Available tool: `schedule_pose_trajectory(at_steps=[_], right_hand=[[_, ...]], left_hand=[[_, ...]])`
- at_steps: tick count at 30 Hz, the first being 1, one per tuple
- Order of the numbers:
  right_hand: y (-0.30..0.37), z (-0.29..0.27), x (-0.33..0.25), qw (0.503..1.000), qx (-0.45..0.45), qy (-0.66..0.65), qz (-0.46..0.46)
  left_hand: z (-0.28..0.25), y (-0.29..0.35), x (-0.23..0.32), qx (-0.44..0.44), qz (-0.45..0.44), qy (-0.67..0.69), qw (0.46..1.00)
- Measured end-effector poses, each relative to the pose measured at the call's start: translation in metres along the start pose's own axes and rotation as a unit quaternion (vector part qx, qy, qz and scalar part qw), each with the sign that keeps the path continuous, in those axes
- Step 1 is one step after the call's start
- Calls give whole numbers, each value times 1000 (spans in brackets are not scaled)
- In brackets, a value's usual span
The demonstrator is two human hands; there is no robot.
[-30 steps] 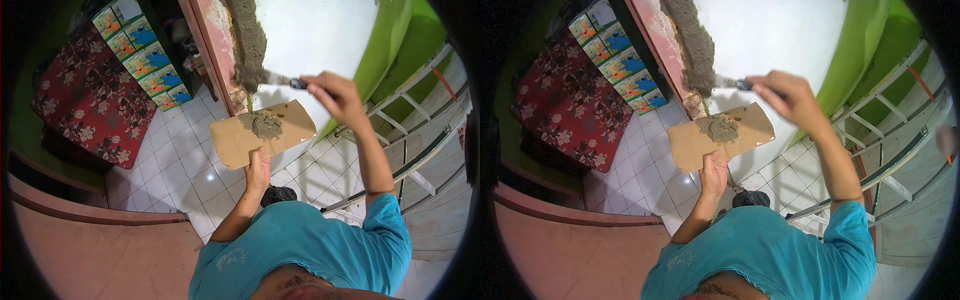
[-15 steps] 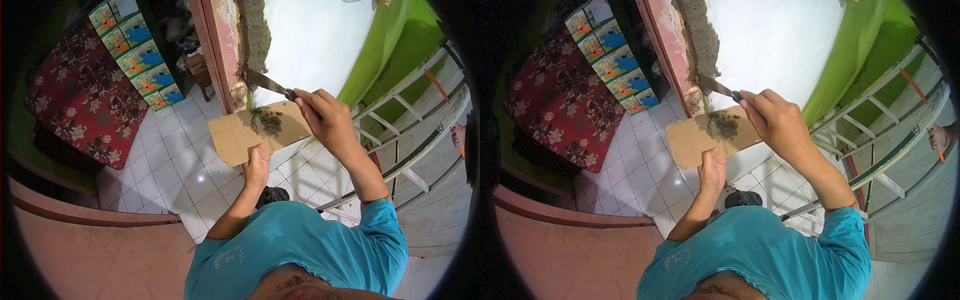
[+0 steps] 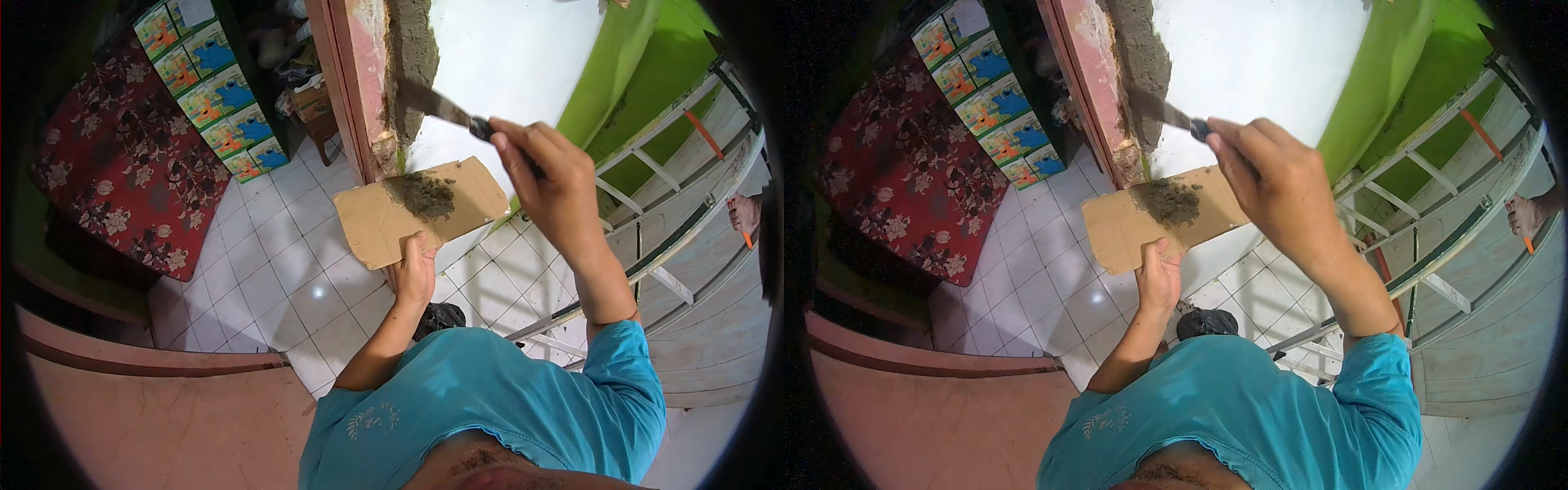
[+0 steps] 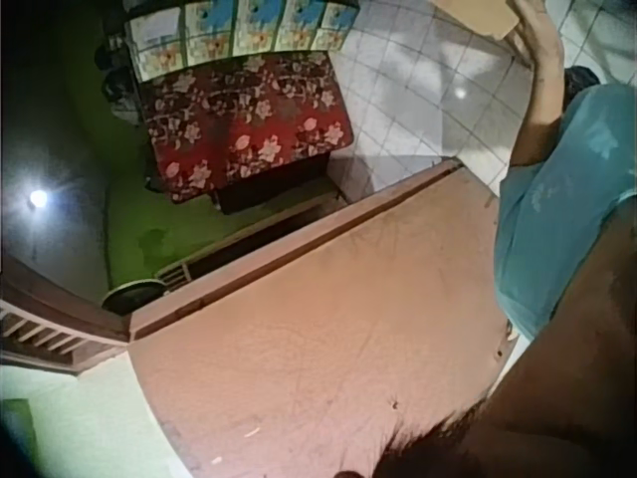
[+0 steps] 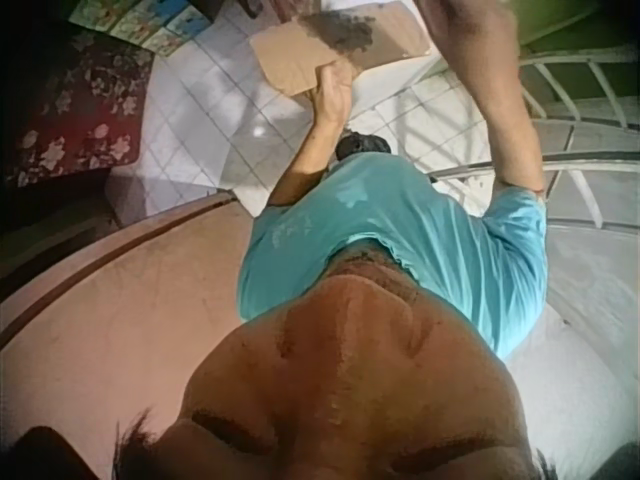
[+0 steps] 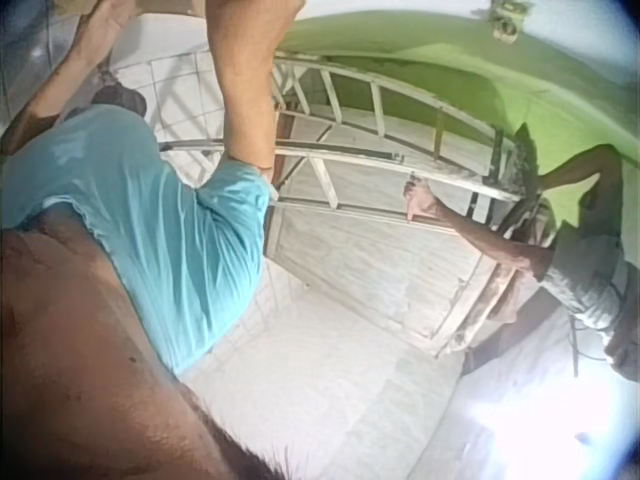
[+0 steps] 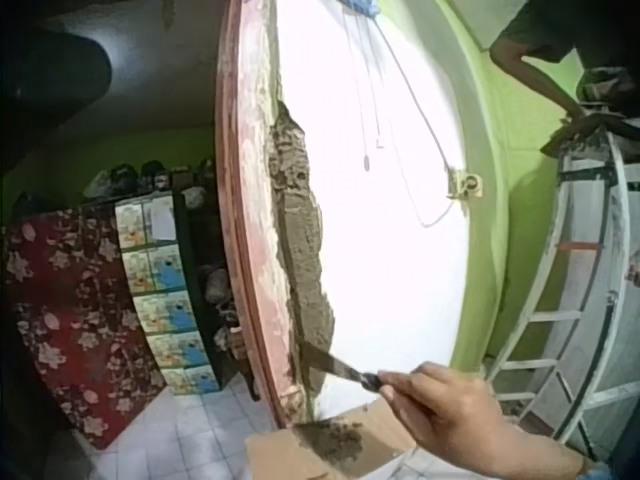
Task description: The person applies filler material to a wall corner using a putty knife and a cardboard palette, reaching into a black bag to collect more filler to continue the task.
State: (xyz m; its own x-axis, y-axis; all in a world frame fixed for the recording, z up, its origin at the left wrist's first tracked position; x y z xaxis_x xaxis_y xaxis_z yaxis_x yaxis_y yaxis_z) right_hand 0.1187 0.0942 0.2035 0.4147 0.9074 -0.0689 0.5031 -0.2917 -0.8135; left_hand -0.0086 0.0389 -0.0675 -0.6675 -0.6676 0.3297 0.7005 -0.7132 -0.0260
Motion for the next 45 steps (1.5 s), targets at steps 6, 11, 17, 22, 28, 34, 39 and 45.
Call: schedule_pose_trajectory(at_steps=[6,11,17,22,28,34,39,45], right_hand=[[11,15,6,998,-56,-2,21],[-17,-12,5,1000,27,9,-1],[-13,-14,29,997,-3,-69,31],[-9,9,43,981,-170,-85,-28],[0,28,54,979,-168,-114,-17],[-4,33,49,985,-155,-74,-29],[-20,21,54,990,-112,-73,-33],[-43,13,76,981,-86,-168,37]], left_hand=[[0,0,0,-27,-14,31,999],[-6,-4,-3,-18,-35,38,998],[-12,-6,-5,-11,-53,38,998],[-4,-2,-1,-26,-45,21,998],[8,2,2,1,-14,-10,1000],[-8,-1,-1,-14,-32,1,999],[-14,-3,-5,-15,-61,8,998],[17,4,9,-16,2,-20,1000]])
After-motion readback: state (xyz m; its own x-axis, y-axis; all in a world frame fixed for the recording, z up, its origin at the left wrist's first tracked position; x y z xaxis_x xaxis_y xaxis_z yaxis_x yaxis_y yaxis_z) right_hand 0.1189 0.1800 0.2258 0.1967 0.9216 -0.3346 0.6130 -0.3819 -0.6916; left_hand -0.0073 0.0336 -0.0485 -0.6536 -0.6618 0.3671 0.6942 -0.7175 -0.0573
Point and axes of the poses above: each hand's wrist, its own y-axis away from the middle knuckle, its own z-axis out of the palm, x = y × z, the point moved 5 cm from there along -y, towards the middle knuckle, and after that the axes turned 13 degrees about y, right-handed, at the moved point
